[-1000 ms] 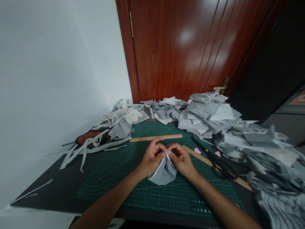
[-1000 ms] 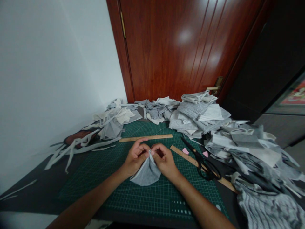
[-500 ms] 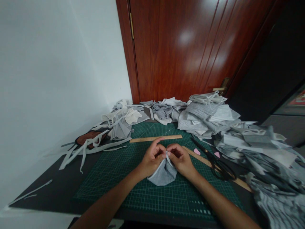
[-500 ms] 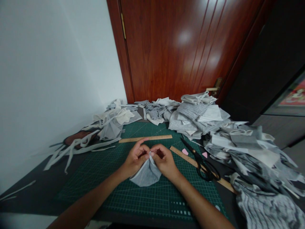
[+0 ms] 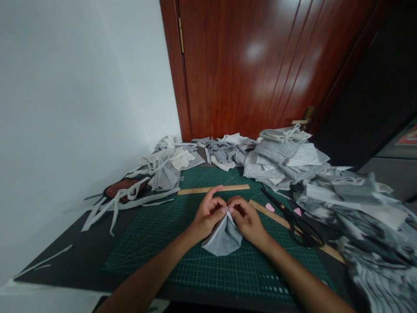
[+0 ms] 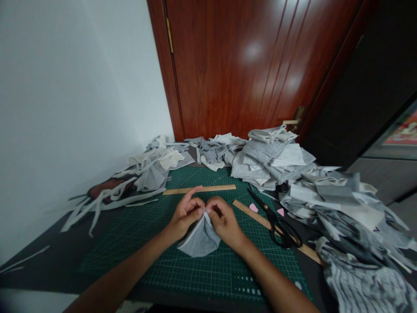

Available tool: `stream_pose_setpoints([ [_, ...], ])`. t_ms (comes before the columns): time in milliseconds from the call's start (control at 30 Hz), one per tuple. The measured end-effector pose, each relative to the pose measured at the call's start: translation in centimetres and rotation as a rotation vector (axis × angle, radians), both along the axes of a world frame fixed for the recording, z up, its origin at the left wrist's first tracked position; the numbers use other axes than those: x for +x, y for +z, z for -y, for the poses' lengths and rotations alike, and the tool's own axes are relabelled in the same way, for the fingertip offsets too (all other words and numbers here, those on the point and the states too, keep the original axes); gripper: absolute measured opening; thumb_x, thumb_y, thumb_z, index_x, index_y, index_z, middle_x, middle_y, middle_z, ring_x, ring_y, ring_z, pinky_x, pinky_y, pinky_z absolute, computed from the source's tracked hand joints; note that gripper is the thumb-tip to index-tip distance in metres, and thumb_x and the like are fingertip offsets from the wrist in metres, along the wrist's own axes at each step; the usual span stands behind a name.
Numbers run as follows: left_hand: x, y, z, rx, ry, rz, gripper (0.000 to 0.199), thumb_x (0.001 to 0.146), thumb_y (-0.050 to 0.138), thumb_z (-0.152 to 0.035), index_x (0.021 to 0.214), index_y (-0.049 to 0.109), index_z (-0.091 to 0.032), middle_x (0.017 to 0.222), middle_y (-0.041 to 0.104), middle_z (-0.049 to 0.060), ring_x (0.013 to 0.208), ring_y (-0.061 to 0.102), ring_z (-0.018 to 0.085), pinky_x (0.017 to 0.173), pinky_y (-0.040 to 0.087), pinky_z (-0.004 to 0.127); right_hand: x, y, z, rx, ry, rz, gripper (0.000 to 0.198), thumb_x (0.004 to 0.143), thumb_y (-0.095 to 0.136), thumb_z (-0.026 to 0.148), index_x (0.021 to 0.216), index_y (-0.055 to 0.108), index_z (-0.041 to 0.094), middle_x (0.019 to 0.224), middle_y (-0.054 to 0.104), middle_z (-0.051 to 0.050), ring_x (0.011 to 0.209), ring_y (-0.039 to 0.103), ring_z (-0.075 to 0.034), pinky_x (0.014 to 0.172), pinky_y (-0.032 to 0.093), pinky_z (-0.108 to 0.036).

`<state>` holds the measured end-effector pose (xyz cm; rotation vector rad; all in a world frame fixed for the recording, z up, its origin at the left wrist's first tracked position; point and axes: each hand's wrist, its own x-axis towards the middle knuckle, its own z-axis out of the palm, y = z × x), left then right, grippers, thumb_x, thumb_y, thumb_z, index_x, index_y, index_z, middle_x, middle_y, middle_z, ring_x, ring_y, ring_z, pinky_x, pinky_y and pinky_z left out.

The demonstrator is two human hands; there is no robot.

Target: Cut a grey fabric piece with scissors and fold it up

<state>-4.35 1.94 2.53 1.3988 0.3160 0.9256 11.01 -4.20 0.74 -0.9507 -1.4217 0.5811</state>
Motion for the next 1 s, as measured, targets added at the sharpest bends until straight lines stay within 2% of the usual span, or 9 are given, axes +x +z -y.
stream_pose_setpoints([
  [300,0.4,0.0,0.2,-0.011,0.043,0.006,0.072,0.081,0.079,-0.034,0.140,0.040,-0.020,0.081,0.060,-0.002,0.073,0.056,0.011,0.068,0.041,0.023,0.2,-0.3,-0.1,0.018,-0.009,0.038,0.012,0.099,0.055,0.027,0.088,0.058,0.024,0.090,0.057,-0.002,0.082,0.055,-0.019,0.073,0.042,-0.032],
  [600,0.6,-0.4,-0.2,-0.030,0.036,0.001,0.055,0.082,0.077,-0.039,0.125,0.047,-0.020,0.078,0.058,-0.003,0.069,0.054,0.011,0.063,0.039,0.022,0.0,0.3,0.1,0.007,0.007,0.053,0.014,0.100,0.054,0.029,0.087,0.056,0.024,0.088,0.054,-0.001,0.081,0.053,-0.019,0.072,0.042,-0.032],
  [1000,0.6,-0.2,0.1,-0.034,0.047,0.009,0.057,0.082,0.077,-0.042,0.125,0.046,-0.020,0.078,0.057,-0.003,0.068,0.053,0.011,0.063,0.040,0.022,0.7,0.8,0.2,-0.013,0.056,0.087,0.013,0.100,0.055,0.029,0.089,0.058,0.024,0.093,0.055,-0.002,0.087,0.055,-0.019,0.077,0.042,-0.031],
])
